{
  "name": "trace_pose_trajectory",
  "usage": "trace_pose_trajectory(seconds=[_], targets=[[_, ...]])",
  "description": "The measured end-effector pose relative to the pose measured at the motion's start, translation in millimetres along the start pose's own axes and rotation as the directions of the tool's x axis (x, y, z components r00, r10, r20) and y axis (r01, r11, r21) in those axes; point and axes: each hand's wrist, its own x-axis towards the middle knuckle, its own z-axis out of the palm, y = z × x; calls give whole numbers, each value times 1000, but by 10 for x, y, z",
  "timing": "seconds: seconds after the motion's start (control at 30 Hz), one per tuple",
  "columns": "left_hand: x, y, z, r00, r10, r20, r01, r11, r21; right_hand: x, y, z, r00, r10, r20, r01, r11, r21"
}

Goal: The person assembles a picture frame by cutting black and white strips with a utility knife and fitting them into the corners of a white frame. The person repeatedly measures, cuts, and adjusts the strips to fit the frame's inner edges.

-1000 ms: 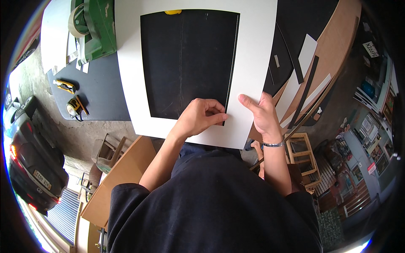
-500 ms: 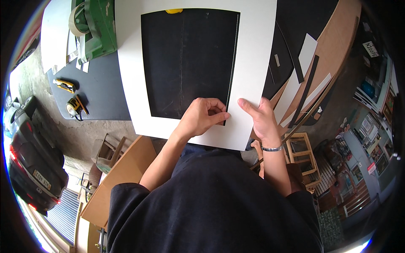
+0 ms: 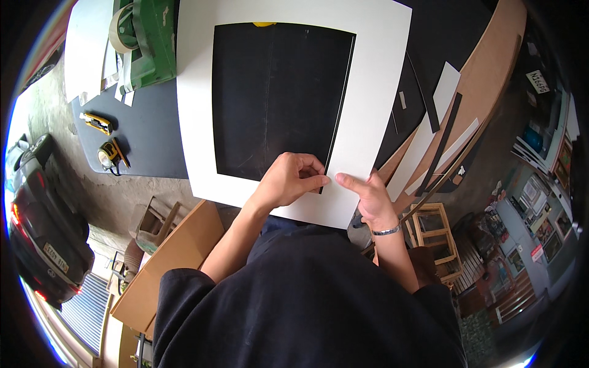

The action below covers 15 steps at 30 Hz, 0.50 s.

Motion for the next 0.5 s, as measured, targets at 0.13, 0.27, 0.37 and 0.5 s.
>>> trace_pose_trajectory(seconds=[0.13, 0.27, 0.37, 0.5], targets=[[-20, 8, -34, 1000, -12, 18, 11, 998, 54, 19, -38, -6, 1000, 18, 25, -17, 998, -63], [-2, 11, -51, 1000, 6, 6, -7, 998, 69, 131, -38, 14, 1000, -28, 5, 28, 999, -22], [-57, -21, -48, 999, 19, -30, -20, 1000, -19, 24, 65, 85, 1000, -29, -2, 29, 999, -23], [-97, 53, -36, 997, 2, -83, 0, 1000, 32, -83, 152, 13, 997, 2, 71, 10, 987, -162]])
